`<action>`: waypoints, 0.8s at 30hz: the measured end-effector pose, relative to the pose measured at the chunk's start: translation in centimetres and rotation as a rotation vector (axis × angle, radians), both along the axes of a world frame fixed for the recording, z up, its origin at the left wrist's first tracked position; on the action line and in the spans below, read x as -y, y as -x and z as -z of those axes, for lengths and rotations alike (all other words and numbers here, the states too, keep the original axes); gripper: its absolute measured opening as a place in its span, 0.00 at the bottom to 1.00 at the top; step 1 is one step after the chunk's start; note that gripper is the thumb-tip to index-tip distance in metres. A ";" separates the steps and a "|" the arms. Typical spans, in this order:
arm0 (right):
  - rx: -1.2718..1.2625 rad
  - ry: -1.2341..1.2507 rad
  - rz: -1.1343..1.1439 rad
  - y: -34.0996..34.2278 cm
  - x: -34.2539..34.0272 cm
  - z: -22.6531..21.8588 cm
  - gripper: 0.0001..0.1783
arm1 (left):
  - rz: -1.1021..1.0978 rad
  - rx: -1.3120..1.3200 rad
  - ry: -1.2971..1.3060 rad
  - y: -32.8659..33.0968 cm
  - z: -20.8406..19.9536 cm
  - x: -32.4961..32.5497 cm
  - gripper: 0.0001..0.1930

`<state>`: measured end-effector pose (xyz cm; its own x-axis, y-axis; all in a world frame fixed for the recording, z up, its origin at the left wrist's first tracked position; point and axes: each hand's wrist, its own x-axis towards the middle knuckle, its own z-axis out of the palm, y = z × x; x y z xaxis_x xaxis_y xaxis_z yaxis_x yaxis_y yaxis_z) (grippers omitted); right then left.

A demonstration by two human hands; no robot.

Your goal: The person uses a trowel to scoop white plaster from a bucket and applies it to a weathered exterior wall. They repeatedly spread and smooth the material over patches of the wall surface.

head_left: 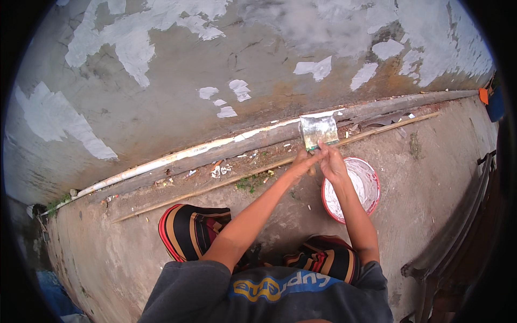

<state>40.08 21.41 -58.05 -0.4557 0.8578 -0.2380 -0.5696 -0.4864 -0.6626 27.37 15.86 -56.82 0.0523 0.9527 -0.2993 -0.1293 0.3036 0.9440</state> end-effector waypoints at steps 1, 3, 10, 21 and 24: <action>0.054 -0.002 0.091 0.0 1.1 0.1 0.10 | 0.051 0.039 0.021 -1.4 0.1 -0.4 0.50; 0.105 -0.030 0.057 -1.9 1.6 1.1 0.11 | -0.192 0.175 0.060 -4.3 2.0 -0.1 0.45; 0.553 -0.483 -0.094 -7.2 4.4 3.3 0.21 | -0.278 0.341 0.041 -5.9 3.6 1.3 0.37; 0.617 -0.323 0.129 -11.0 4.5 6.7 0.18 | -0.145 0.299 0.036 -5.0 4.2 2.3 0.39; 0.804 -0.295 0.240 -15.8 2.4 7.7 0.21 | -0.217 0.358 0.006 -2.2 3.6 2.4 0.39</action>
<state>55.86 18.97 -65.72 -0.0457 0.9857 -0.1623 0.0574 -0.1596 -0.9855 29.52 13.49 -60.44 -0.0483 0.9515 -0.3039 -0.5102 0.2381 0.8264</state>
